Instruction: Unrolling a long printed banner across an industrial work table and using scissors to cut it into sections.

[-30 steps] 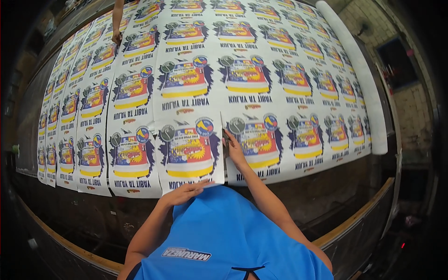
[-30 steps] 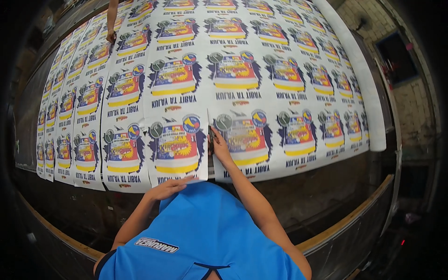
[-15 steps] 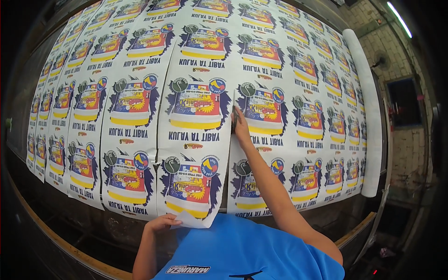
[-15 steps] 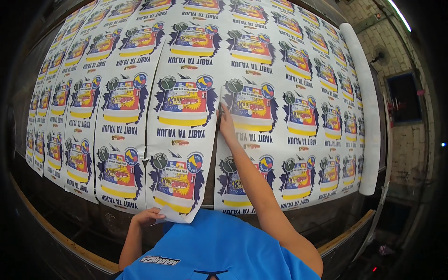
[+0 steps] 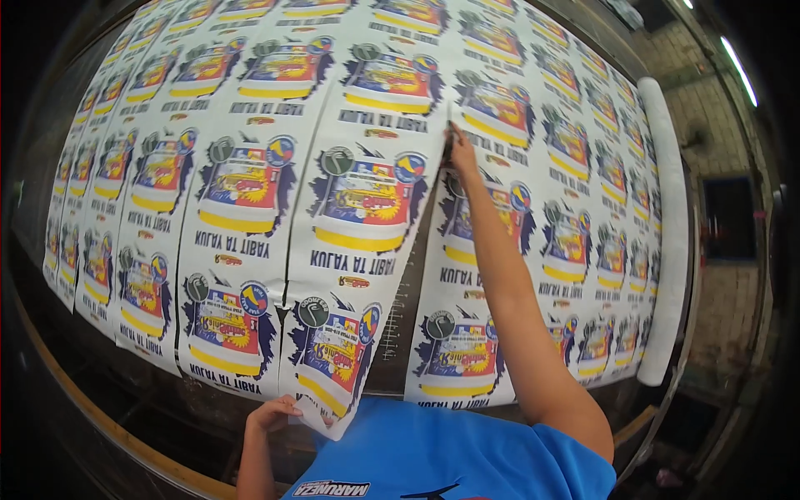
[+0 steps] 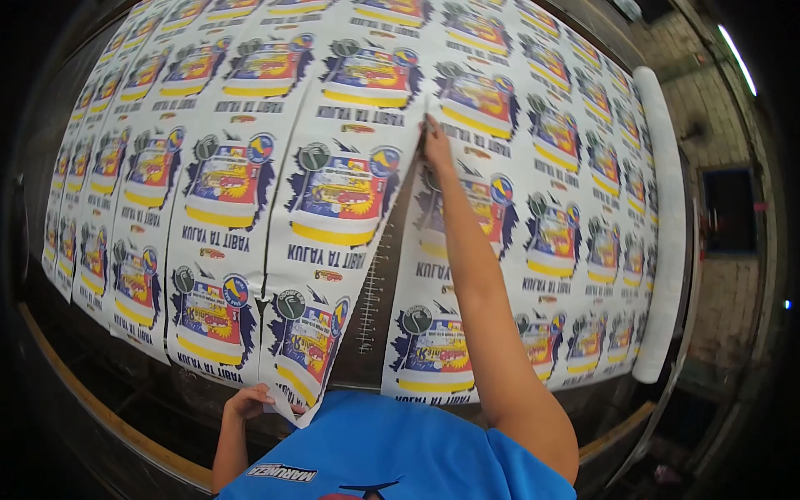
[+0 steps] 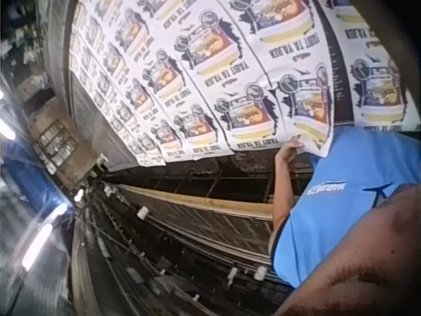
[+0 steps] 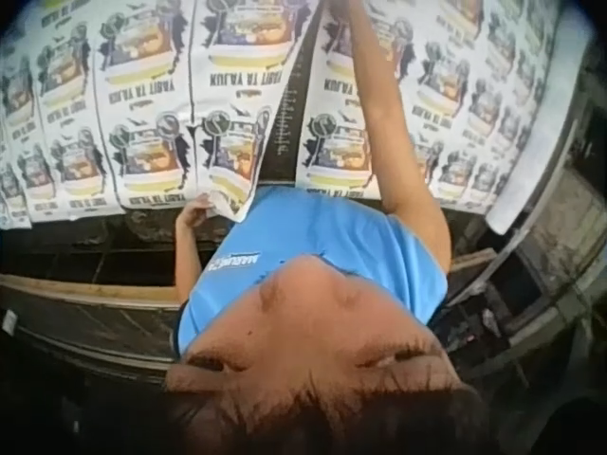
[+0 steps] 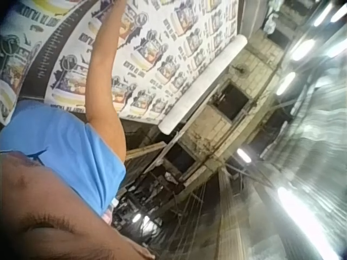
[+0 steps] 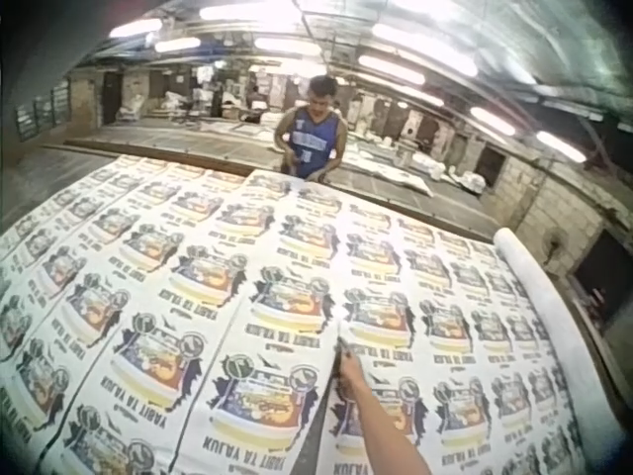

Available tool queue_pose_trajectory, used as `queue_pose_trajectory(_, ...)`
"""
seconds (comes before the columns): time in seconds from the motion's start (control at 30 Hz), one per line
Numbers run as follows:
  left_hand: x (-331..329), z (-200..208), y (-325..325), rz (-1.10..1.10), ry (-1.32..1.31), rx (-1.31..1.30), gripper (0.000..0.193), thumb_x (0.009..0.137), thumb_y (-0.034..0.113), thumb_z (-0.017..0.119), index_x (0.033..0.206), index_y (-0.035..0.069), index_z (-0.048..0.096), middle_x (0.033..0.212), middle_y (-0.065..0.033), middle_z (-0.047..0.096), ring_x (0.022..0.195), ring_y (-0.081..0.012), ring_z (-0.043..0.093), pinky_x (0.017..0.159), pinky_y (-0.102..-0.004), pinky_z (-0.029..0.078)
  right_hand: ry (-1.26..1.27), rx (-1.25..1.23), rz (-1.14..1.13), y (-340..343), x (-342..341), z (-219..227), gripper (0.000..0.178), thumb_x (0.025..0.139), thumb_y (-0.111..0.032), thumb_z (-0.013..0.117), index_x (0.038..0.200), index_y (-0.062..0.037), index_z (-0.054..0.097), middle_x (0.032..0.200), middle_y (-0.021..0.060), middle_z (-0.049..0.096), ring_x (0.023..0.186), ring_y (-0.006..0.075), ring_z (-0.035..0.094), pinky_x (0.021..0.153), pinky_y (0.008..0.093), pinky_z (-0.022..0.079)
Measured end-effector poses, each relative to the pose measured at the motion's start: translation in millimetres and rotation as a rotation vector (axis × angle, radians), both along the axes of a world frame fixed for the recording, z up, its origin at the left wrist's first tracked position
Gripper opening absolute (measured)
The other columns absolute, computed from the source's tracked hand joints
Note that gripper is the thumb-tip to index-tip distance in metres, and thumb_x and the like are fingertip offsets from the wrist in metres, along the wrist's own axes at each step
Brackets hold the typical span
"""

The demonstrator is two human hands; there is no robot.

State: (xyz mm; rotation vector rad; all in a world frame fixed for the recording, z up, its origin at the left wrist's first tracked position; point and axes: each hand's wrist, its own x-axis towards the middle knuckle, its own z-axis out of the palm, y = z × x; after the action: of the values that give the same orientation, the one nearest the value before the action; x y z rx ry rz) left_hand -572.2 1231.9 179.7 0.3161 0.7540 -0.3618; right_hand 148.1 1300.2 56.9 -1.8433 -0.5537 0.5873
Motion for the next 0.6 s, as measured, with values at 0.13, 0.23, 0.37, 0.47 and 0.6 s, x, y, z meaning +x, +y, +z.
queue_pose_trajectory(0.13, -35, -11, -14, 0.023, 0.109, 0.043, 0.033, 0.078, 0.015, 0.066, 0.099, -0.009, 0.071, 0.113, -0.0207, 0.069, 0.107, -0.0313, 0.063, 0.1, -0.0396, 0.043, 0.273, -0.068, -0.07, 50, 3, 37, 0.042, 0.098, -0.031, 0.058, 0.139, -0.023, 0.055, 0.081, 0.0007, 0.065, 0.061, 0.0123, 0.06, 0.054, 0.0313, 0.054)
queue_pose_trajectory(0.23, 47, 45, 12, -0.028, -0.027, -0.037, 0.045, 0.093, 0.035, 0.059, 0.107, -0.006, 0.07, 0.116, -0.0193, 0.069, 0.121, -0.0328, 0.058, 0.11, -0.0418, 0.036, 0.189, 0.003, -0.079, 29, 48, 48, 0.052, 0.095, -0.033, 0.066, 0.141, -0.0142, 0.051, 0.076, 0.001, 0.064, 0.056, 0.0111, 0.059, 0.051, 0.0294, 0.052)
queue_pose_trajectory(0.37, 23, 23, -1, 0.072, -0.399, 0.111, 0.051, 0.095, 0.04, 0.055, 0.111, -0.007, 0.068, 0.118, -0.0192, 0.068, 0.123, -0.0339, 0.057, 0.112, -0.0438, 0.036, 0.271, 0.259, -0.005, 20, -23, 68, 0.043, 0.1, -0.017, 0.054, 0.143, -0.0105, 0.048, 0.072, 0.0032, 0.061, 0.052, 0.0123, 0.058, 0.047, 0.0278, 0.051)
queue_pose_trajectory(0.47, 49, 10, -16, 0.244, -0.202, 0.489, 0.047, 0.096, 0.036, 0.056, 0.112, -0.006, 0.068, 0.119, -0.0176, 0.068, 0.12, -0.0334, 0.059, 0.11, -0.0437, 0.038, 0.346, 0.281, -0.017, -71, -75, 60, 0.039, 0.102, -0.01, 0.04, 0.14, -0.0107, 0.05, 0.074, 0.0059, 0.06, 0.051, 0.0151, 0.058, 0.046, 0.028, 0.05)
queue_pose_trajectory(0.6, 107, 4, -33, 0.032, -0.026, 0.983, 0.039, 0.092, 0.024, 0.065, 0.126, 0.004, 0.062, 0.128, -0.0143, 0.063, 0.123, -0.0341, 0.056, 0.112, -0.0447, 0.034, 0.409, 0.157, -0.127, -240, -152, 33, 0.044, 0.102, -0.006, 0.036, 0.143, -0.0121, 0.049, 0.08, 0.0047, 0.062, 0.061, 0.0115, 0.059, 0.049, 0.0255, 0.049)
